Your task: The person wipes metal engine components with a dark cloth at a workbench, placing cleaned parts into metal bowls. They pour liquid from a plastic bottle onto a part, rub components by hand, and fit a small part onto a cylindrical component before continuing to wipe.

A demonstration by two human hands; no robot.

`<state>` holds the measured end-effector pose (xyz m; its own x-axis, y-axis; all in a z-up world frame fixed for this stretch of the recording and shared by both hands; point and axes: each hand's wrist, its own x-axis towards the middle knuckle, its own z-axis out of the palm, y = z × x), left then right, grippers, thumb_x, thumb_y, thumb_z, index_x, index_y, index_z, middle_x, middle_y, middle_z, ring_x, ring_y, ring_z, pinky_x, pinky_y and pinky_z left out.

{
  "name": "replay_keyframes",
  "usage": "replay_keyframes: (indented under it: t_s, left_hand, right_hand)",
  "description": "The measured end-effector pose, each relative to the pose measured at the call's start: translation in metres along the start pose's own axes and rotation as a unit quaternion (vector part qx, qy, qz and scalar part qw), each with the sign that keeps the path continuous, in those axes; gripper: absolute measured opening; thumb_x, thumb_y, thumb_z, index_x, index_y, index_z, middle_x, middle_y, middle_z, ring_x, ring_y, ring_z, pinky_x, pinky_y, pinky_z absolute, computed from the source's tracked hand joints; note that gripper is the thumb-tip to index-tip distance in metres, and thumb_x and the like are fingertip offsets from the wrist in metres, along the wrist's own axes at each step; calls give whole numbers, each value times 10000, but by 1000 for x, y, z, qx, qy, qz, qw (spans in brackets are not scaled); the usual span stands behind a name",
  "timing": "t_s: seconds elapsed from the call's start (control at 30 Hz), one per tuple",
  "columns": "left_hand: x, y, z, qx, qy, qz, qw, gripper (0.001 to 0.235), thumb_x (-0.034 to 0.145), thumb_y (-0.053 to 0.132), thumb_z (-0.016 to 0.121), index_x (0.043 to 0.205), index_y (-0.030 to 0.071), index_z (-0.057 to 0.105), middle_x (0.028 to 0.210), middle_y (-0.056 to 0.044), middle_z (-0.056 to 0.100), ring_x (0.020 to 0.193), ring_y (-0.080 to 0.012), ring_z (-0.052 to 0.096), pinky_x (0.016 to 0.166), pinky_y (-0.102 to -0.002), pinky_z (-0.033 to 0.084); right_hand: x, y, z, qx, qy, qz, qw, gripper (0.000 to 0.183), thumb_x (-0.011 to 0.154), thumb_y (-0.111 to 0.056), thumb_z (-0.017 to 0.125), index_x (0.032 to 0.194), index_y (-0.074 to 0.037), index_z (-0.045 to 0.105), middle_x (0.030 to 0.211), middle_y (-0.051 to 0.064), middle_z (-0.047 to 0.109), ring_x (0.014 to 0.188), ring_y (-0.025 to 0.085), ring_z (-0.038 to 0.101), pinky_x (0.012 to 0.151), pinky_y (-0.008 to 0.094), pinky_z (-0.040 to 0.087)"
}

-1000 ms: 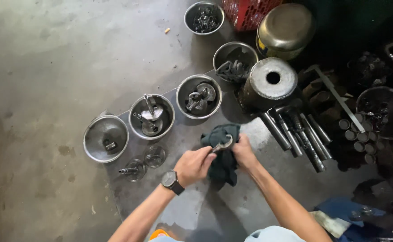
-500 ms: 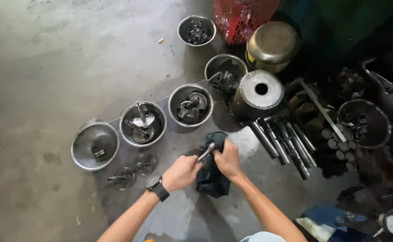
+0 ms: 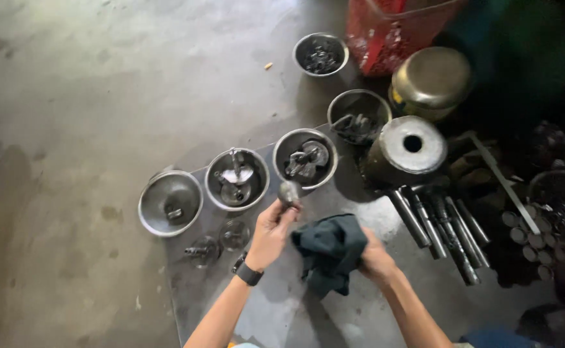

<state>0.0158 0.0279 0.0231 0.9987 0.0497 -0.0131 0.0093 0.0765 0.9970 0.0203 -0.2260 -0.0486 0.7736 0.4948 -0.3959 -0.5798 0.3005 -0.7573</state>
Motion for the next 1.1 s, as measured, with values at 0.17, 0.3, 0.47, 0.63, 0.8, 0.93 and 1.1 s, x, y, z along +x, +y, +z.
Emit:
replay_keyframes:
  t_s: [0.17,0.3,0.47,0.63,0.8,0.93,1.1]
  left_hand:
    - [-17,21,6,-83,-47,48,994,71,1036,25,587,1079,14,642,981,0,621,918,-85,571,852,-248,482]
    - [-25,30,6,-96,-104,114,983,67,1058,-2,595,1115,2,631,1020,-26,599,935,-113,567,868,-249,477]
    - [-31,40,5,-67,-117,117,984,215,964,-91,570,1152,-9,634,1043,-61,603,935,-136,566,858,-243,469]
    - [-33,40,4,-41,-119,127,984,321,918,-153,493,1158,-10,650,1055,-84,610,942,-160,582,879,-247,469]
    - [-30,75,4,78,0,162,984,272,852,-76,677,1110,8,691,971,-76,660,851,-152,642,770,-261,513]
    - [-31,63,0,132,99,182,969,167,858,18,813,996,16,720,861,-54,680,729,-127,647,661,-259,518]
    - [-34,63,-1,142,100,175,969,132,874,25,799,986,14,731,833,-50,657,704,-119,632,638,-256,508]
  right_hand:
    - [-7,-2,-3,22,9,-42,999,275,943,-221,666,1118,-8,674,967,61,717,817,148,697,671,330,599]
    - [-5,7,-4,24,37,-68,997,267,955,-192,684,1159,-26,636,955,45,696,780,132,677,617,304,569]
    - [-8,-1,10,-31,45,-66,996,251,933,-173,693,1122,-18,639,943,51,705,789,149,704,643,325,601]
    - [-7,2,12,-8,9,-96,995,290,939,-239,712,1113,-15,649,957,61,709,800,150,709,659,329,606]
    - [-5,14,-6,-25,39,-88,995,319,934,-264,704,1145,-33,642,941,70,714,749,155,699,589,316,576]
    - [-7,2,7,-7,57,-109,992,330,917,-288,693,1117,-34,625,953,61,723,790,153,731,647,321,630]
    - [-3,12,-3,12,51,-116,992,348,934,-293,696,1136,-16,634,992,62,723,821,145,718,660,300,609]
